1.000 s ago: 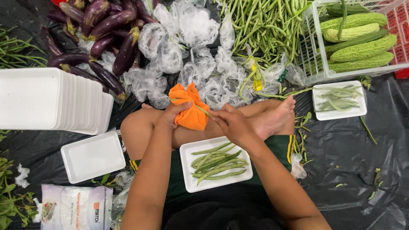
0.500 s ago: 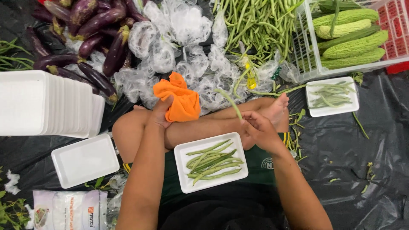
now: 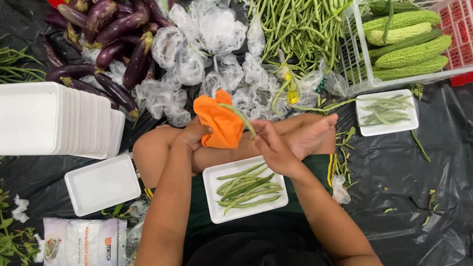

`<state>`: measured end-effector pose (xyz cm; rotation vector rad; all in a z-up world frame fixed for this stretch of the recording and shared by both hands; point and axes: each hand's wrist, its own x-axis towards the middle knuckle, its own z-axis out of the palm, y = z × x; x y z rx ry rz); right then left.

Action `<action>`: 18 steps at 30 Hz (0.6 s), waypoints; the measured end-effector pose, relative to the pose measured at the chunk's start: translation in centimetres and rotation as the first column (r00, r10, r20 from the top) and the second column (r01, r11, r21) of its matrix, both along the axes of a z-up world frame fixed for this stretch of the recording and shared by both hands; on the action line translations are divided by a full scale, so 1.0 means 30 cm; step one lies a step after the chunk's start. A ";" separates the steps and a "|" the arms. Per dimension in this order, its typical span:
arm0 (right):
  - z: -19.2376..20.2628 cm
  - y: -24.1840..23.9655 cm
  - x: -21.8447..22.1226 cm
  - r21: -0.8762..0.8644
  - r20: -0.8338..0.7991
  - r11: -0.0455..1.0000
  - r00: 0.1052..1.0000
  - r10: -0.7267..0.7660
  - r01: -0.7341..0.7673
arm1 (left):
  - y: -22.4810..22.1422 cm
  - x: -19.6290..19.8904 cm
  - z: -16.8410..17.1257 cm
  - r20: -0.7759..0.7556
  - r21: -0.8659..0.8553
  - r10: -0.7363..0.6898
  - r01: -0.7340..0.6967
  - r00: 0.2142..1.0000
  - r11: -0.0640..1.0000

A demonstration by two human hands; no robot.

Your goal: Cleaning and sorting green beans by wiping each one with a cloth before placing them on a tray.

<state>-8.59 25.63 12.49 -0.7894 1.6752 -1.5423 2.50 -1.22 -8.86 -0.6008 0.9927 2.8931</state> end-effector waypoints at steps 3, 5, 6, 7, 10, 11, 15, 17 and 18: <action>0.092 -0.059 0.039 0.240 -0.333 0.969 0.942 0.031 0.053 | -0.005 0.005 -0.069 0.012 -0.079 -0.079 0.079 0.997 0.994; 0.089 -0.083 0.038 0.259 -0.388 0.964 0.921 0.048 0.059 | 0.002 0.009 -0.056 0.026 -0.109 -0.099 0.101 0.995 0.989; 0.087 -0.097 0.037 0.276 -0.440 0.959 0.895 0.068 0.062 | 0.003 0.010 -0.049 0.040 -0.139 -0.116 0.121 0.992 0.983; 0.099 -0.099 0.047 0.276 -0.441 0.959 0.895 0.066 0.065 | 0.004 0.002 -0.034 0.039 -0.140 -0.119 0.123 0.992 0.983; 0.130 -0.109 0.069 0.475 -0.582 0.875 0.781 0.227 0.099 | 0.013 -0.011 0.040 0.070 -0.146 -0.118 0.127 0.991 0.981; 0.138 -0.112 0.070 0.483 -0.629 0.870 0.731 0.265 0.100 | 0.022 -0.015 0.085 0.068 -0.186 -0.077 0.089 0.995 0.979; 0.129 -0.107 0.063 0.547 -0.608 0.830 0.732 0.308 0.106 | 0.043 -0.018 0.194 0.060 -0.265 -0.016 0.031 0.998 0.964; 0.127 -0.097 0.052 0.587 -0.582 0.803 0.743 0.329 0.105 | 0.049 -0.026 0.263 0.043 -0.271 -0.017 0.028 0.999 0.962; 0.127 -0.091 0.045 0.626 -0.557 0.772 0.754 0.347 0.107 | 0.053 -0.032 0.298 0.025 -0.277 -0.021 0.027 0.999 0.961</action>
